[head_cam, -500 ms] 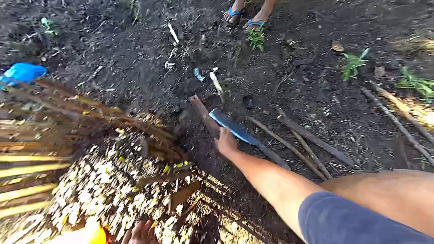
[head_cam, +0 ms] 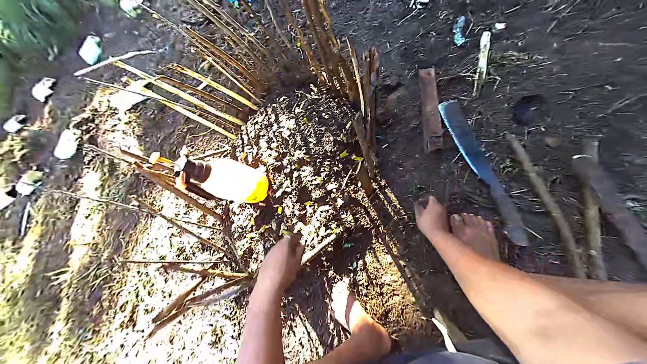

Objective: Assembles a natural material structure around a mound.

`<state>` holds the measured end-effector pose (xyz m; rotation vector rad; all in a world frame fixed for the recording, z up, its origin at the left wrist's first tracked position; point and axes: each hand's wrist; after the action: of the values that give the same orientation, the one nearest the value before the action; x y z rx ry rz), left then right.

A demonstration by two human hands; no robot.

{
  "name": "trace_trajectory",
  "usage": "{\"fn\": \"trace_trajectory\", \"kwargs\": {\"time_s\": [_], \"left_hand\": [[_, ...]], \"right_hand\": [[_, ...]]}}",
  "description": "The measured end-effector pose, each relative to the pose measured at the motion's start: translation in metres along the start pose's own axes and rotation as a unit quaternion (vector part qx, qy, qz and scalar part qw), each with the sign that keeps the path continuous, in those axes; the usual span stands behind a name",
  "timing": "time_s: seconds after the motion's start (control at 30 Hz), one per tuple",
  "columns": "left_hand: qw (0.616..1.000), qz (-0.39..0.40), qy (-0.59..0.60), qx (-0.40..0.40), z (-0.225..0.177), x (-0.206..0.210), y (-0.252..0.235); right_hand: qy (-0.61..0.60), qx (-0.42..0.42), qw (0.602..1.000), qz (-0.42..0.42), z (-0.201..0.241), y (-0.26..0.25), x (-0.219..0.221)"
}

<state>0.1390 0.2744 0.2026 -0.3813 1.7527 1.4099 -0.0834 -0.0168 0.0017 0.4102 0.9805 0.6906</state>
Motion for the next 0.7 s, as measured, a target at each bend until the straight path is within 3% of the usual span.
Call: {"fn": "trace_trajectory", "kwargs": {"time_s": [0.23,0.43,0.53,0.7], "left_hand": [[0.974,-0.053,-0.217,0.022,0.029,0.073,0.039],[0.975,-0.053,-0.218,-0.002,0.023,0.088,0.036],[0.981,0.004,-0.192,-0.025,0.01,0.076,0.049],[0.981,0.031,-0.188,0.02,-0.033,0.029,0.077]], "right_hand": [[0.046,-0.019,0.994,0.094,-0.013,0.057,0.018],[0.08,-0.067,0.987,0.12,-0.014,0.072,0.016],[0.07,-0.074,0.988,0.119,-0.007,0.076,0.011],[0.051,-0.081,0.989,0.115,-0.002,0.079,0.007]]}}
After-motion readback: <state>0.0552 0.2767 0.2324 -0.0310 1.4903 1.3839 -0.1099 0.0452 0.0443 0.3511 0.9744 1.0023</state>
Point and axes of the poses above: each hand's wrist, its own y-axis away from the middle knuckle, its own x-axis out of the palm, z = x × y, and after that the axes turned 1 degree about -z, right-handed
